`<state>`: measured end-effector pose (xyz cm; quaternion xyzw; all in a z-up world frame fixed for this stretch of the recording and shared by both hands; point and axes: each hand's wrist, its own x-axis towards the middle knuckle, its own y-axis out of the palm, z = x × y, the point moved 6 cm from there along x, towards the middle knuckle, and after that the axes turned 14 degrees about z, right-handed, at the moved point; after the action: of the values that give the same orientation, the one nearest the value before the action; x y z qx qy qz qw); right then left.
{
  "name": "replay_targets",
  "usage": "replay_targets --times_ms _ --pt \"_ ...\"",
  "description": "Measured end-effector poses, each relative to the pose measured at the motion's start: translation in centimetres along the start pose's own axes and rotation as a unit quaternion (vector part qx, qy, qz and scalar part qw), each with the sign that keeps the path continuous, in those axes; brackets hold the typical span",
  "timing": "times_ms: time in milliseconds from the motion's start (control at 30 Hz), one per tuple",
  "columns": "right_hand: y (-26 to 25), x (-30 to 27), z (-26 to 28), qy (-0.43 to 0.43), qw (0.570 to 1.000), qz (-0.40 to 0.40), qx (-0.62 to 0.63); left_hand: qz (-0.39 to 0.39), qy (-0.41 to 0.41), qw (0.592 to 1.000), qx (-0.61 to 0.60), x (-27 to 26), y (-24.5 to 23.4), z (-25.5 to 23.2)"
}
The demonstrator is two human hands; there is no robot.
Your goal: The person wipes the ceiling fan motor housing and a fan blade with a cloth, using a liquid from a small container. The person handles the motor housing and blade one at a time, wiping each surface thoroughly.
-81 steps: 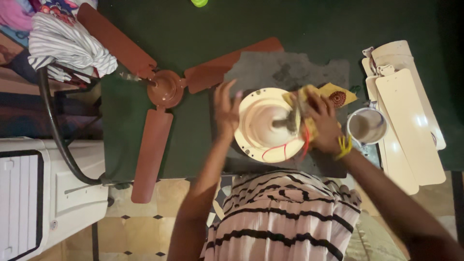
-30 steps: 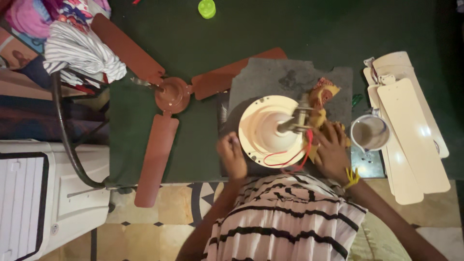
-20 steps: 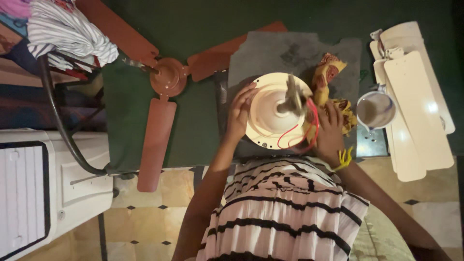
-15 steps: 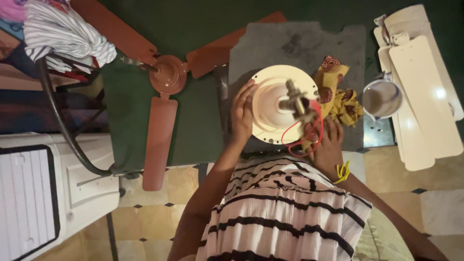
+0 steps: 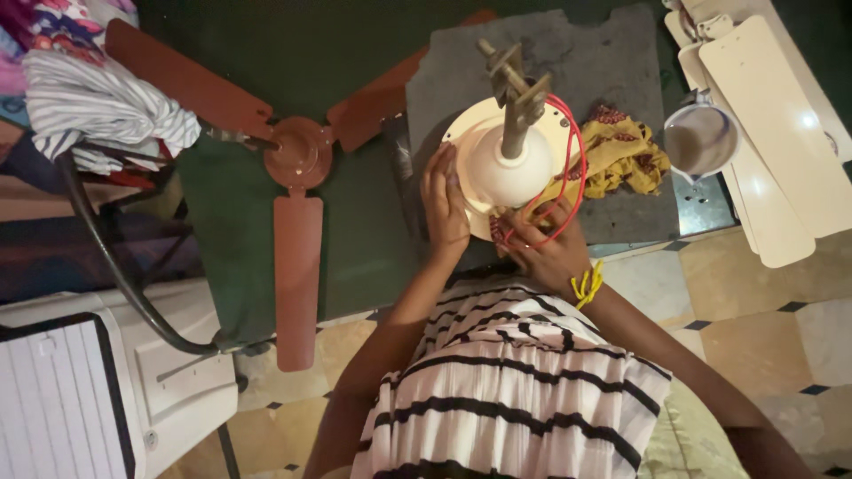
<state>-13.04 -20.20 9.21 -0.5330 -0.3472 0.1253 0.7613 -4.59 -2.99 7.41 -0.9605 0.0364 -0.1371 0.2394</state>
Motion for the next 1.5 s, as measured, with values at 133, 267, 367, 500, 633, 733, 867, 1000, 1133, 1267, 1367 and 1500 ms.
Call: replay_targets --times_ms 133,267,367,500,633,733,867,1000,1133,1267,1367,1500 --pt "-0.9 -0.1 -1.6 0.045 0.999 -0.016 0.02 0.017 0.036 0.999 0.01 0.1 -0.3 0.2" --pt "-1.5 -1.1 -3.6 0.121 0.989 -0.033 0.082 0.047 0.059 0.997 -0.006 1.1 -0.3 1.5" --pt "-1.8 -0.6 -6.0 0.179 0.977 -0.015 0.117 0.13 0.06 0.946 -0.291 2.9 0.2 3.0" --pt "-1.8 0.2 -9.0 0.187 0.978 0.065 0.062 0.165 0.123 0.976 -0.072 4.7 -0.8 2.9" --pt "0.7 2.0 -14.0 0.15 0.96 0.141 0.189 0.2 0.109 0.974 -0.016 7.8 -0.7 4.2" --pt "3.9 5.0 -17.2 0.101 0.939 0.224 0.24 0.248 0.098 0.954 -0.135 9.9 0.6 5.2" --pt "6.4 9.9 -17.9 0.039 0.84 0.297 0.453 0.282 0.118 0.922 -0.237 10.8 1.3 5.4" --pt "3.8 13.7 -13.9 -0.153 0.588 0.266 0.748 0.258 0.107 0.936 -0.214 9.9 0.4 4.5" --pt "1.9 13.9 -12.9 -0.067 0.621 0.214 0.751 0.207 -0.13 0.95 -0.194 8.2 0.2 6.0" --pt "0.2 9.3 -11.8 0.064 0.723 0.103 0.68 0.06 0.005 0.973 -0.225 5.1 -0.3 4.3" --pt "-1.2 4.5 -9.8 0.14 0.913 0.086 0.374 -0.014 -0.019 0.982 -0.189 1.7 -0.1 4.5" --pt "-0.9 -1.3 -7.0 0.131 0.973 0.05 0.183 0.003 -0.025 0.981 -0.19 -1.3 0.0 3.7"
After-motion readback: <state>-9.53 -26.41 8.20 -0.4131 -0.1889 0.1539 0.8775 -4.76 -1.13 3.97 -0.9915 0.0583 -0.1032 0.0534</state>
